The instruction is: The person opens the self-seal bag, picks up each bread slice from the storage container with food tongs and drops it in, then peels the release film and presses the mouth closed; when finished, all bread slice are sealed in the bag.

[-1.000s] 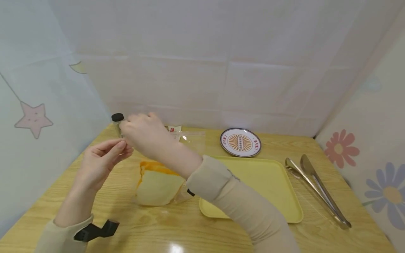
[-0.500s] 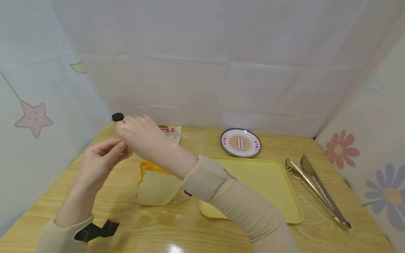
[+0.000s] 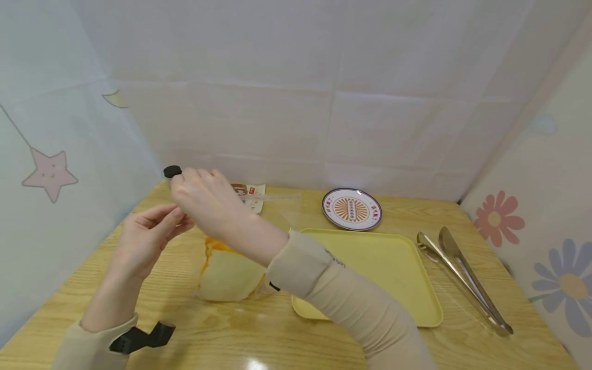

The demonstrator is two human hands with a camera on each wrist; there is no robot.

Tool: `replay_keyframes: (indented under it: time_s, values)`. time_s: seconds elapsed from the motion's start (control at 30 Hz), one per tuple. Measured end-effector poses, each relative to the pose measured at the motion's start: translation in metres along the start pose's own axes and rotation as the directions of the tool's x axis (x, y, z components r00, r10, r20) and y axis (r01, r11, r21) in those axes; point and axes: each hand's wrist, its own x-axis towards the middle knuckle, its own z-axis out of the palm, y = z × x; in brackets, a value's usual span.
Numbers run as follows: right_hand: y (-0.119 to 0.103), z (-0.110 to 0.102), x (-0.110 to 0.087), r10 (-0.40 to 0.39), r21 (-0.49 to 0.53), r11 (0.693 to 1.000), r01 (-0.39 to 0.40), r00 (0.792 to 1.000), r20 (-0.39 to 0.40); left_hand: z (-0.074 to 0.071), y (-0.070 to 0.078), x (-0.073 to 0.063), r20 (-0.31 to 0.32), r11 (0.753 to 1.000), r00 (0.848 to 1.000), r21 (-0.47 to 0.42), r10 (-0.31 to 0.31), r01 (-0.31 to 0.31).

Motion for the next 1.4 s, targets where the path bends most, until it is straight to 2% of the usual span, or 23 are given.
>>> replay_keyframes:
  time_s: [0.27,0.6,0.87,1.03,1.23,1.33,1.4]
  values:
    - [-0.004,0.008,-0.004,0.058,0.033,0.998,-0.054,0.993,-0.107,0.003,0.000,0.001,-0.028,1.000,0.999,0.000,-0.021,0.021]
    - [-0.008,0.021,-0.005,0.126,0.096,0.990,-0.105,0.957,-0.260,0.005,0.003,0.001,-0.049,1.000,0.999,-0.017,-0.008,0.007]
    - [-0.013,0.024,-0.004,0.163,0.135,0.982,-0.132,0.954,-0.253,0.003,0.003,-0.001,-0.061,1.000,0.998,-0.004,-0.011,0.010]
    - [-0.010,0.024,-0.004,0.189,0.168,0.975,-0.146,0.942,-0.278,0.003,0.001,0.000,-0.065,1.000,0.998,-0.017,-0.011,0.010]
    - [0.007,0.011,-0.007,0.284,0.351,0.913,-0.208,0.941,-0.181,0.002,-0.003,0.003,-0.047,0.995,0.998,-0.089,-0.038,0.034]
    - [0.012,0.009,-0.008,0.287,0.388,0.898,-0.207,0.944,-0.161,0.003,-0.004,0.004,-0.047,0.997,0.998,-0.070,-0.039,0.035]
    - [0.013,0.008,-0.009,0.306,0.422,0.881,-0.213,0.938,-0.165,0.003,-0.004,0.004,-0.060,0.997,0.998,-0.072,-0.036,0.032]
